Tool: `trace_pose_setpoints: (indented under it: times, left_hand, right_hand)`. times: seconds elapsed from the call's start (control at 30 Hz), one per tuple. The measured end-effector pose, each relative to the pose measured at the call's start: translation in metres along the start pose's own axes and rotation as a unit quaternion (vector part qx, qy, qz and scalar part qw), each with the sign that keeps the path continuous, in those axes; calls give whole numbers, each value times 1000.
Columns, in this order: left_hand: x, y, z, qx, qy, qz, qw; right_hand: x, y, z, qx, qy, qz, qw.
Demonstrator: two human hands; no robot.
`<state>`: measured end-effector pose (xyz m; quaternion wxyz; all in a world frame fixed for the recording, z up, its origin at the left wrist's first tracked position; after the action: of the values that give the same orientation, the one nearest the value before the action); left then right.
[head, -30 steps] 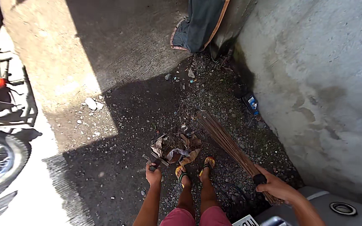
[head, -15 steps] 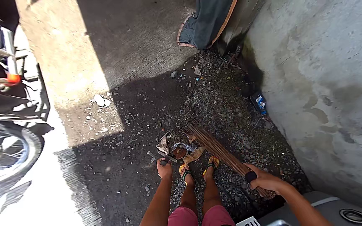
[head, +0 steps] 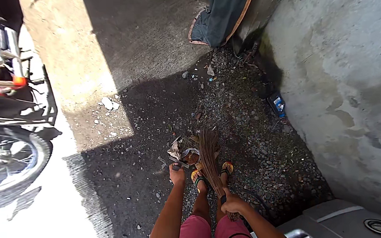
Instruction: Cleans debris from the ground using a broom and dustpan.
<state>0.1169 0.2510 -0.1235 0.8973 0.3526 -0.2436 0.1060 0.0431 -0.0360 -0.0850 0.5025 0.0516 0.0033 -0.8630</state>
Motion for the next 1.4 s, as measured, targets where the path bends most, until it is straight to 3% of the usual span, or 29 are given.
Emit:
trace_pose_setpoints:
  times: [0.1, 0.3, 0.43, 0.53, 0.73, 0.83, 0.93, 1.03, 1.13, 1.23, 1.33, 1.4]
  left_hand:
    - [3, -3, 0, -10, 3, -26, 1000]
    - [-1, -4, -3, -4, 3, -19, 1000]
    - [1, 6, -7, 8, 3, -8, 1000]
    - [3, 4, -6, 9, 5, -3, 1000]
    - [-2, 5, -6, 17, 22, 28, 999]
    - [-3, 6, -8, 13, 20, 38, 999]
    - [-3, 6, -8, 15, 12, 41, 999]
    - [1, 6, -4, 19, 15, 36, 999]
    - [1, 5, -4, 24, 18, 43, 999]
    - [-1, 5, -7, 26, 16, 49, 998]
    - [-4, 8, -8, 22, 14, 44, 999]
    - [-4, 8, -8, 14, 14, 35, 999]
  right_hand:
    - [-19, -39, 29, -46, 19, 24, 998]
    - [-19, -68, 56, -104, 66, 68, 990]
    - [-14, -70, 58, -91, 67, 79, 990]
    - [-6, -22, 88, -39, 57, 128, 989]
    - [27, 129, 186, 44, 13, 192, 980]
    - [20, 187, 210, 111, 7, 206, 972]
    - [-6, 232, 180, 178, 24, 170, 969]
    - [-39, 256, 97, 228, 44, 75, 970]
    - [-62, 236, 13, 234, 46, 20, 971]
    - [-64, 170, -22, 152, 22, 91, 984]
    - [-45, 121, 9, 83, 27, 163, 983]
    - [-18, 133, 48, 85, 32, 144, 985]
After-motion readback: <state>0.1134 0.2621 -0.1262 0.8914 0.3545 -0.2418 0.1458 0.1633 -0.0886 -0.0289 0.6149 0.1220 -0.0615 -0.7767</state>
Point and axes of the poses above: each hand's wrist, its own z-axis away from the middle knuckle, its own y-axis out of the back of the hand, x = y × z, the point moved 9 cm from there along -z, towards the middle knuckle, and after that the axes turned 5 degrees about x, right-handed, at the moved point
